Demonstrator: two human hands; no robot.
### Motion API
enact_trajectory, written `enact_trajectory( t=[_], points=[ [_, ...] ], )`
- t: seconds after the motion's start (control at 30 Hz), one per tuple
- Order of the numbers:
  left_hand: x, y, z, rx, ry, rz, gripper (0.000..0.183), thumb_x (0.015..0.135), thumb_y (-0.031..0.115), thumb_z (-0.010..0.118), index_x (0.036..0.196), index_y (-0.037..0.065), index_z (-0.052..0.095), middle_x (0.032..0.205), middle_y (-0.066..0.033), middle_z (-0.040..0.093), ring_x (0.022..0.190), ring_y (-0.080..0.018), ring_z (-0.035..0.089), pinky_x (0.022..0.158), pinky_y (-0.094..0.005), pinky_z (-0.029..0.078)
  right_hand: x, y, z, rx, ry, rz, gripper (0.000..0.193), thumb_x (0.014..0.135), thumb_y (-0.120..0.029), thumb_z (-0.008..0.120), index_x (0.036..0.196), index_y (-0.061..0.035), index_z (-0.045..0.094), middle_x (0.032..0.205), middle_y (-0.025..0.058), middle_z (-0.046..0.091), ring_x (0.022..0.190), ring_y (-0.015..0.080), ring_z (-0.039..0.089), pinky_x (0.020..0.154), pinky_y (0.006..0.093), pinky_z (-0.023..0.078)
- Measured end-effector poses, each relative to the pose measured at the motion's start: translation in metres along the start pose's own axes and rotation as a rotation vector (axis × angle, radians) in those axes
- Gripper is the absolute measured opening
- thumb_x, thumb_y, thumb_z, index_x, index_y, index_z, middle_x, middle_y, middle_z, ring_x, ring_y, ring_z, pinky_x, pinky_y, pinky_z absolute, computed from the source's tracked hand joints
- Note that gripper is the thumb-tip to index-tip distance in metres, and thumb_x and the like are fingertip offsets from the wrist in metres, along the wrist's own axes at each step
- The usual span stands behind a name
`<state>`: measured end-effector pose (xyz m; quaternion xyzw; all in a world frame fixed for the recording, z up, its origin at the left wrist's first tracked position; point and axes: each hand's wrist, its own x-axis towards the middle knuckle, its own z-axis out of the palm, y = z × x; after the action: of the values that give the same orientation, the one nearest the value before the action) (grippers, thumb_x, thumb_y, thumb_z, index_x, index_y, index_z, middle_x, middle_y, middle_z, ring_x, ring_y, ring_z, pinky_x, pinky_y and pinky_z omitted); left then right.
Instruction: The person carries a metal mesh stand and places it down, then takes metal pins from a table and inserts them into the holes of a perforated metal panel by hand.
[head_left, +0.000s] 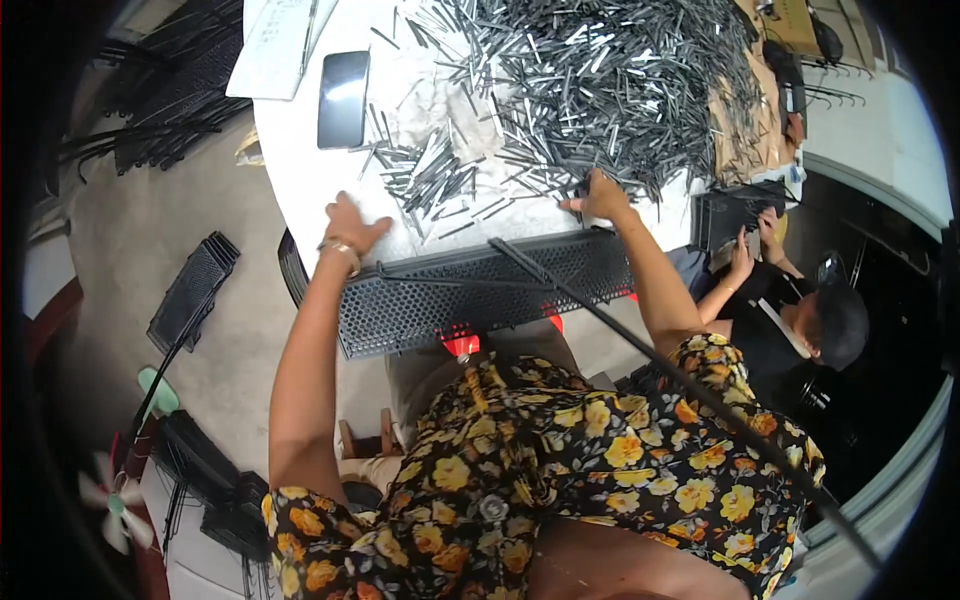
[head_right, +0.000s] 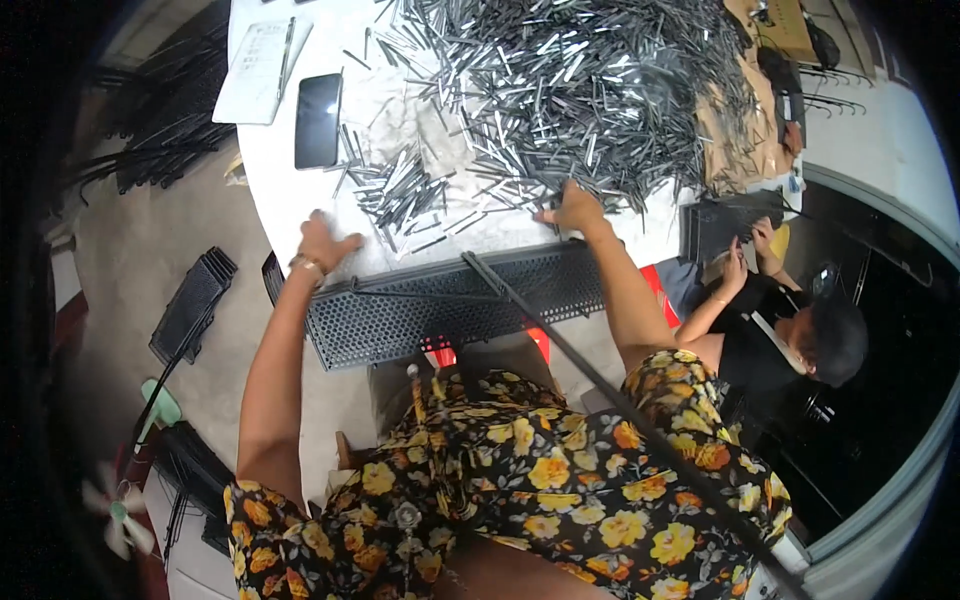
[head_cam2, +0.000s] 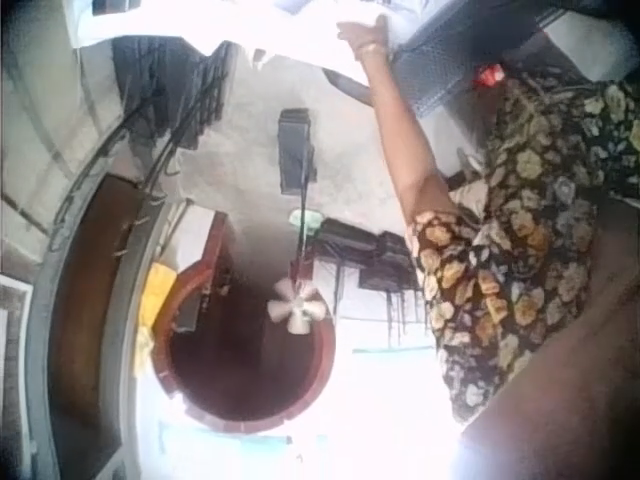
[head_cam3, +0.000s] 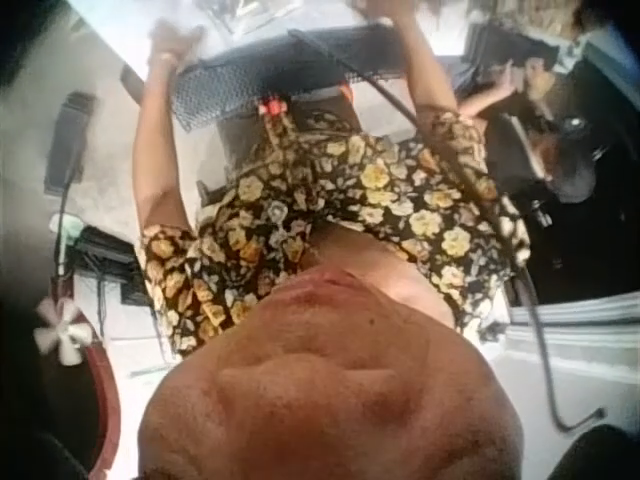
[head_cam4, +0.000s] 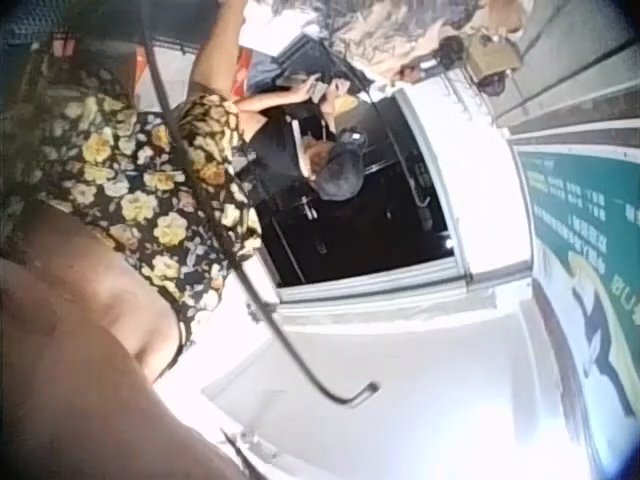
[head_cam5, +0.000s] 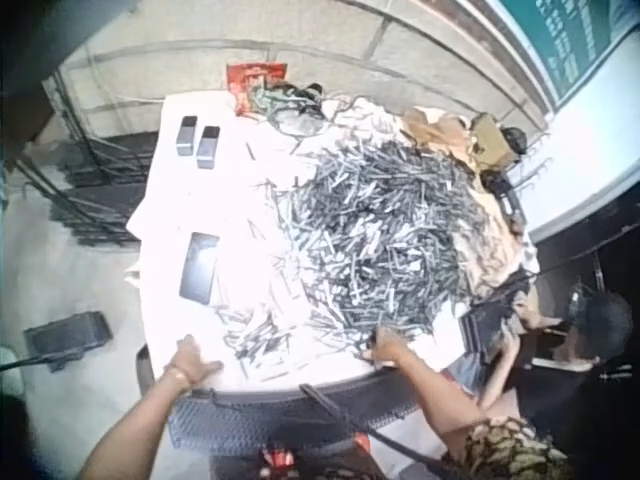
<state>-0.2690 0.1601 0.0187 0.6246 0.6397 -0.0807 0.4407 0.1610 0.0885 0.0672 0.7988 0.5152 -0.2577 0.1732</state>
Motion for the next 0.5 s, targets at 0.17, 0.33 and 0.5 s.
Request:
enact_trajectory(
  t=[0.17, 0.33, 0.5],
  points=[
    [-0.009, 0.020, 0.012, -0.019, -0.008, -0.124, 0.085, 0.070, 0.033, 0.075, 0.124, -0.006, 0.022, 0.118, -0.0253, 0.034, 0.098, -0.0403, 0.055, 0.079, -0.0409, 0.051, -0.022, -0.028, 0.049, 0.129, 0.146, 0.031, 0.076, 0.054, -0.032, 0.086, 0.103, 0.0033, 0.040, 0.085, 0.0224, 0.062, 0.083, 0.0357, 0.062, 0.075, 0.0388, 0.049],
    [-0.006, 0.043, 0.036, -0.116, 0.111, -0.156, 0.098, 0.073, 0.024, 0.068, 0.136, -0.009, 0.002, 0.124, -0.0284, 0.028, 0.099, -0.0397, 0.054, 0.081, -0.0408, 0.050, -0.021, -0.061, 0.063, 0.599, 0.152, 0.095, 0.058, 0.064, -0.016, 0.080, 0.100, 0.0036, 0.040, 0.082, 0.0175, 0.058, 0.072, 0.0273, 0.062, 0.060, 0.0357, 0.054],
    [-0.001, 0.096, 0.042, -0.072, 0.125, -0.111, 0.097, 0.074, 0.021, 0.067, 0.137, -0.009, 0.000, 0.127, -0.0280, 0.025, 0.103, -0.0370, 0.052, 0.079, -0.0369, 0.051, -0.009, -0.097, 0.056, 0.775, 0.133, 0.016, 0.043, 0.072, -0.004, 0.073, 0.096, 0.0026, 0.038, 0.072, 0.0076, 0.051, 0.060, 0.0157, 0.059, 0.047, 0.0284, 0.054]
  ],
)
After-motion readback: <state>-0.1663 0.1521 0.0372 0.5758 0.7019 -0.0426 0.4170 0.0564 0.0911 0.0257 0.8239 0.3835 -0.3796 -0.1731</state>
